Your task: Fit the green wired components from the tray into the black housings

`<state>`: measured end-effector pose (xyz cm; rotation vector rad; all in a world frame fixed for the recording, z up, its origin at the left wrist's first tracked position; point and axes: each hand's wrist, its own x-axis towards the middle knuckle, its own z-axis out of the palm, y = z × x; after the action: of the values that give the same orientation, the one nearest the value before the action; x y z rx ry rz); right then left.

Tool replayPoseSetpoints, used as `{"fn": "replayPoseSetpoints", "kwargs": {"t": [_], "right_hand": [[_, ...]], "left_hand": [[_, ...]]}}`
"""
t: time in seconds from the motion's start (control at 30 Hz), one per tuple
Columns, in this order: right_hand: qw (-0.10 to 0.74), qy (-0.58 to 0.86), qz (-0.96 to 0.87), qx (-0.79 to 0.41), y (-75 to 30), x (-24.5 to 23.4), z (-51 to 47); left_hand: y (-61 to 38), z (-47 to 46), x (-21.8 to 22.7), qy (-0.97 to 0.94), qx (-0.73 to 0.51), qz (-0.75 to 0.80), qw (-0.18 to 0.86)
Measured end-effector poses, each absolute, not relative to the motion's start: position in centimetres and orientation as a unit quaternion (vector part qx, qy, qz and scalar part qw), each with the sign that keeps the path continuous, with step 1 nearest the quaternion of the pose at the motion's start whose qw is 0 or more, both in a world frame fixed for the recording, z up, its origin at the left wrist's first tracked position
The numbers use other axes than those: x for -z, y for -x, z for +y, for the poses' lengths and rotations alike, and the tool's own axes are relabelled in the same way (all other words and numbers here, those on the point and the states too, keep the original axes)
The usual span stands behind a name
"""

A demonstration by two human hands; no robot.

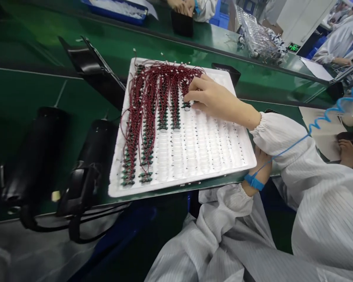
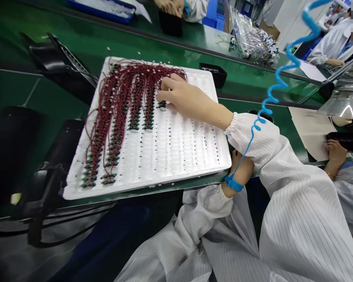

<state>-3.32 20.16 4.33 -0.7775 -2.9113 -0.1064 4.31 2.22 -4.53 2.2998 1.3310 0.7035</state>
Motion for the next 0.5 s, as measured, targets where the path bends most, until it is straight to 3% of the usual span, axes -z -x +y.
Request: {"fn": "replayPoseSetpoints", "kwargs": {"t": [0.2, 0.5], "right_hand": [[0.025, 0.268, -0.963, 0.017, 4.7, -2.4, 24.1], [-0.010, 0.152, -0.988, 0.010, 6.7, -9.5, 21.6]], "left_hand": [[-4.5, 2.5, 4.8, -0.815, -0.260, 0.485, 0.182], [-5.3, 3.0, 5.4, -0.820, -0.247, 0.488, 0.167]]}}
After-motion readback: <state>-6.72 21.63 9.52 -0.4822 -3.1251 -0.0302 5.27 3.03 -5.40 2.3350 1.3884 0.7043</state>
